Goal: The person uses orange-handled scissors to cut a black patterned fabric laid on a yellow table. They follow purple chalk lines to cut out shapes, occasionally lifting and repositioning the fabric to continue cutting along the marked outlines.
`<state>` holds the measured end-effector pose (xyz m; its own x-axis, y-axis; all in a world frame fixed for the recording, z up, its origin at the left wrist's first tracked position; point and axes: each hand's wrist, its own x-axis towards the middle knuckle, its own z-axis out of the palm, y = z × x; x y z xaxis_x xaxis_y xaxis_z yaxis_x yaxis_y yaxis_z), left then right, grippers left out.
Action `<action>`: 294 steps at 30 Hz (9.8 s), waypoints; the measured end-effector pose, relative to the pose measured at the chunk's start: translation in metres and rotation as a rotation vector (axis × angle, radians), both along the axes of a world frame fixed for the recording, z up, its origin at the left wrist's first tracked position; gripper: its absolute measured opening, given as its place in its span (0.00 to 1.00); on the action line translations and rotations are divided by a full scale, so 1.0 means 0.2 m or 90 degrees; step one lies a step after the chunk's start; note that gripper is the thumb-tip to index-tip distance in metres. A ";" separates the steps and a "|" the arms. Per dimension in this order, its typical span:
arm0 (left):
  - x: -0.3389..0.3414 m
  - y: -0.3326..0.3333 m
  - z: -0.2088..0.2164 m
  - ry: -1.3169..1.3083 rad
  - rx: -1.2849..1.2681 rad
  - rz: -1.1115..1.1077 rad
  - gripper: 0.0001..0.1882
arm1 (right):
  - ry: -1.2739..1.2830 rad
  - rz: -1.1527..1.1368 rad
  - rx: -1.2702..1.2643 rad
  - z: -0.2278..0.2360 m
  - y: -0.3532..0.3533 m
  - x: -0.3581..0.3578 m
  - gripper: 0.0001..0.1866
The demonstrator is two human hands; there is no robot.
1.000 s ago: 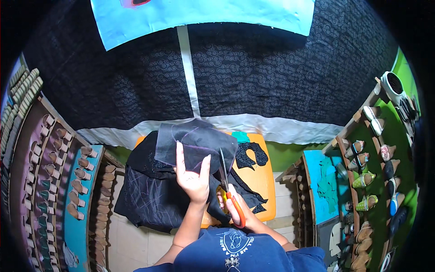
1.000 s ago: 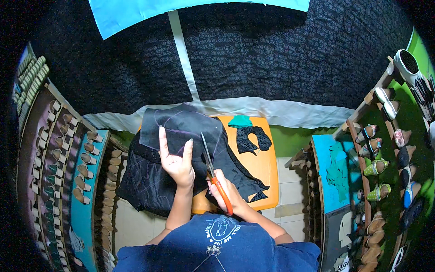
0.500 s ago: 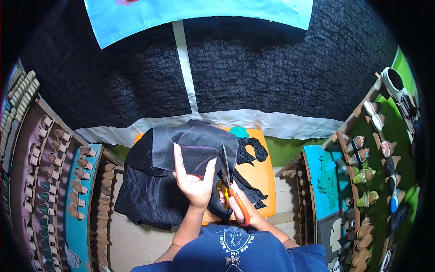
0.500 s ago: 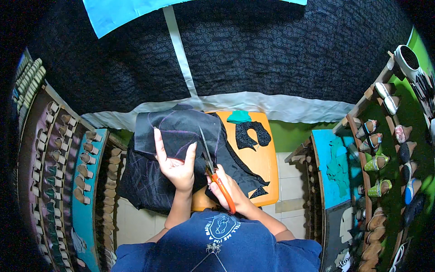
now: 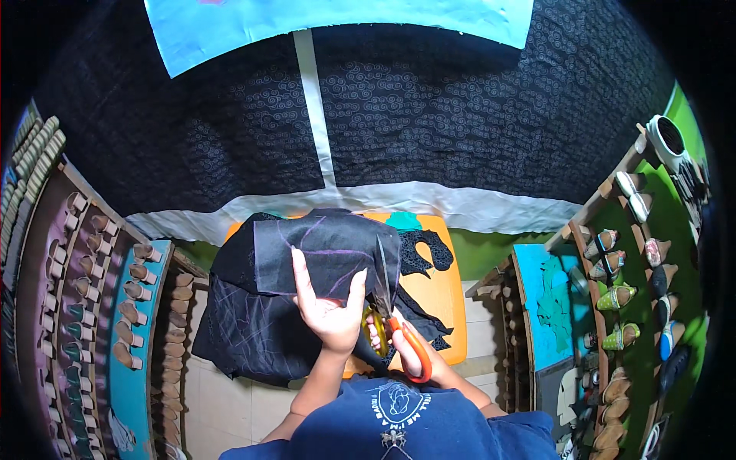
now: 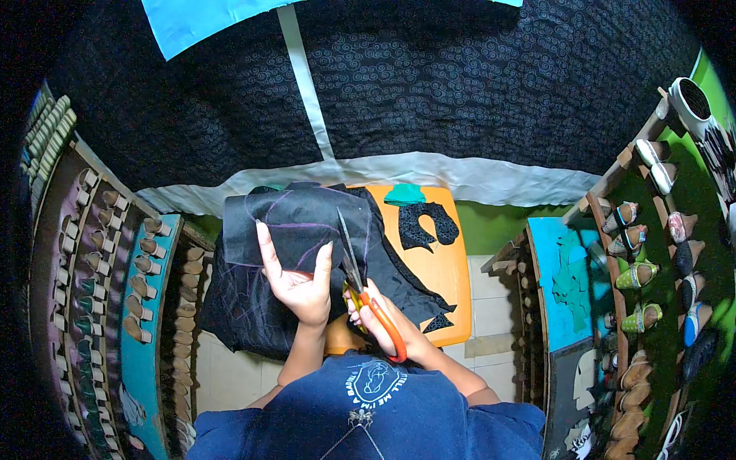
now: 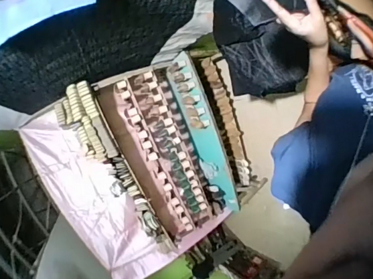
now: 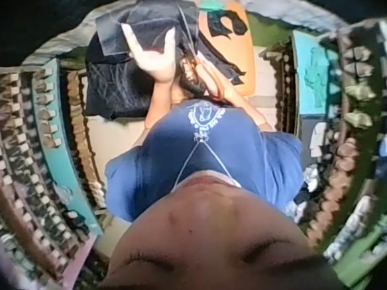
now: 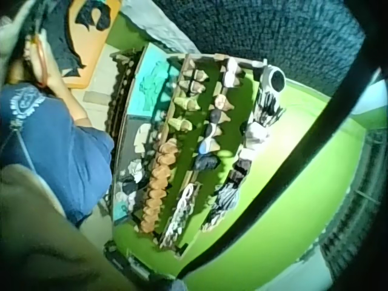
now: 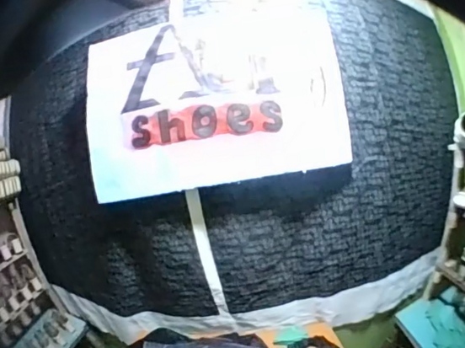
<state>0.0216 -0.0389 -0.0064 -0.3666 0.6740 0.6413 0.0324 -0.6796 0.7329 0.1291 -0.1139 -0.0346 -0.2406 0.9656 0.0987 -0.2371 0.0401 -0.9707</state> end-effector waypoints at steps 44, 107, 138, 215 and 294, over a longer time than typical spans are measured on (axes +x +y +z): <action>-0.08 -0.02 0.03 0.041 -0.057 -0.236 0.43 | -0.320 0.000 0.098 0.00 0.03 0.15 0.19; -0.24 0.04 0.07 0.176 -0.157 -0.330 0.41 | -0.383 0.061 0.091 0.00 -0.01 0.17 0.15; -0.27 0.04 0.06 0.321 -0.113 -0.321 0.39 | -0.364 0.066 0.073 -0.06 -0.03 0.14 0.17; -0.46 0.27 0.19 0.392 -0.408 -0.734 0.26 | -0.577 0.125 0.098 -0.04 -0.01 0.21 0.20; -0.33 0.12 0.16 0.457 -0.199 -0.561 0.32 | -0.326 0.100 0.153 -0.12 -0.01 0.13 0.36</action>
